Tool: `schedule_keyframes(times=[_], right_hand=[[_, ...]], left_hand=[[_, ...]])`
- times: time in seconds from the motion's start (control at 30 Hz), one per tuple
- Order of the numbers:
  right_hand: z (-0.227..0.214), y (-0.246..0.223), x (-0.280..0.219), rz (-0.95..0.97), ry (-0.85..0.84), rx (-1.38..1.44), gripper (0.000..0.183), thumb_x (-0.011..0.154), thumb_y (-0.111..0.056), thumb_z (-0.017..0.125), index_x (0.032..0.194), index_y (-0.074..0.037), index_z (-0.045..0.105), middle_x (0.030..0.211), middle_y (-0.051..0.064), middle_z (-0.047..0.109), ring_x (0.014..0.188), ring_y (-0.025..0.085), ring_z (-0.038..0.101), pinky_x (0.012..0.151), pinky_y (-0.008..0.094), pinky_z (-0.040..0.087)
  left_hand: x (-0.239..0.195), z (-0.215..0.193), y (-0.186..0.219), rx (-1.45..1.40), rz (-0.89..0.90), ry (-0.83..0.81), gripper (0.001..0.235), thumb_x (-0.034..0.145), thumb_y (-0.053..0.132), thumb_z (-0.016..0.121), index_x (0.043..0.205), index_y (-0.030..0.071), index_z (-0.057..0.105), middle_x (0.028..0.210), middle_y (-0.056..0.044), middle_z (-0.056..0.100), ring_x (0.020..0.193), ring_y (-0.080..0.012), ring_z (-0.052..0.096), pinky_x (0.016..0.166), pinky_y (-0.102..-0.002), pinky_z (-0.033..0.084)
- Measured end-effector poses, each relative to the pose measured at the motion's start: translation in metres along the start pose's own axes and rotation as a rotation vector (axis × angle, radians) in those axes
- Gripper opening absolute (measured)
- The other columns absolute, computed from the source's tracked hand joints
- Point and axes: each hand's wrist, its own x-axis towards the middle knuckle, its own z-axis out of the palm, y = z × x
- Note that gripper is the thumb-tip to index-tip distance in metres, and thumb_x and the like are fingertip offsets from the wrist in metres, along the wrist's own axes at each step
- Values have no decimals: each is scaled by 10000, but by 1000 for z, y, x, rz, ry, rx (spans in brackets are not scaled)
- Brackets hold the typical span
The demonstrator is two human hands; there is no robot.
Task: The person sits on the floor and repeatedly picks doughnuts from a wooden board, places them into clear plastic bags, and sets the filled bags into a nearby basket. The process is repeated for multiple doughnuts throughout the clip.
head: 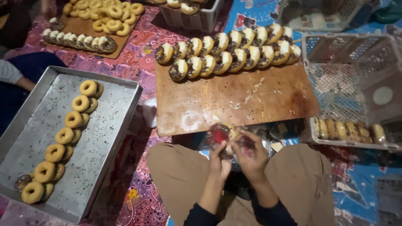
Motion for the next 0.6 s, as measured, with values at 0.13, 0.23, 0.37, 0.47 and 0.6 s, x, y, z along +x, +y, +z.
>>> schedule_keyframes(times=[0.13, 0.23, 0.37, 0.47, 0.6], right_hand=[[-34, -32, 34, 171, -590, -179, 603, 829, -19, 785, 1397, -73, 589, 1003, 25, 755, 862, 114, 758, 773, 293, 615], [-53, -56, 52, 283, -794, -141, 659, 820, -44, 768, 1440, -88, 548, 963, 2, 799, 809, 117, 782, 726, 289, 631], [-74, -83, 63, 72, -493, 30, 587, 925, -67, 689, 1480, -38, 501, 1027, 59, 815, 1007, 156, 759, 868, 317, 579], [-79, -88, 50, 156, -552, 166, 356, 1009, -123, 621, 1350, -75, 710, 858, 11, 771, 770, 138, 731, 748, 292, 590], [-71, -78, 37, -421, -366, -334, 296, 845, -206, 844, 1119, -181, 734, 930, 5, 723, 868, 166, 647, 768, 290, 494]], left_hand=[[-10, 5, -1, 681, 405, 183, 414, 991, 178, 575, 1384, 60, 525, 1331, -104, 625, 1253, -209, 584, 1108, -349, 440], [-5, 26, 35, 823, -78, -110, 419, 1038, 331, 404, 1291, 114, 657, 1226, -11, 681, 1166, -155, 638, 1080, -311, 474], [-16, 81, 96, 1552, 669, -570, 174, 757, 148, 858, 838, 47, 741, 796, -97, 702, 772, -250, 669, 743, -386, 493], [-48, 118, 116, 1592, 850, -684, 133, 859, 74, 804, 922, 8, 709, 835, -99, 702, 727, -251, 659, 637, -366, 524], [-66, 153, 126, 1588, 1033, -791, 159, 857, 14, 745, 988, -31, 668, 929, -126, 686, 797, -260, 675, 652, -367, 547]])
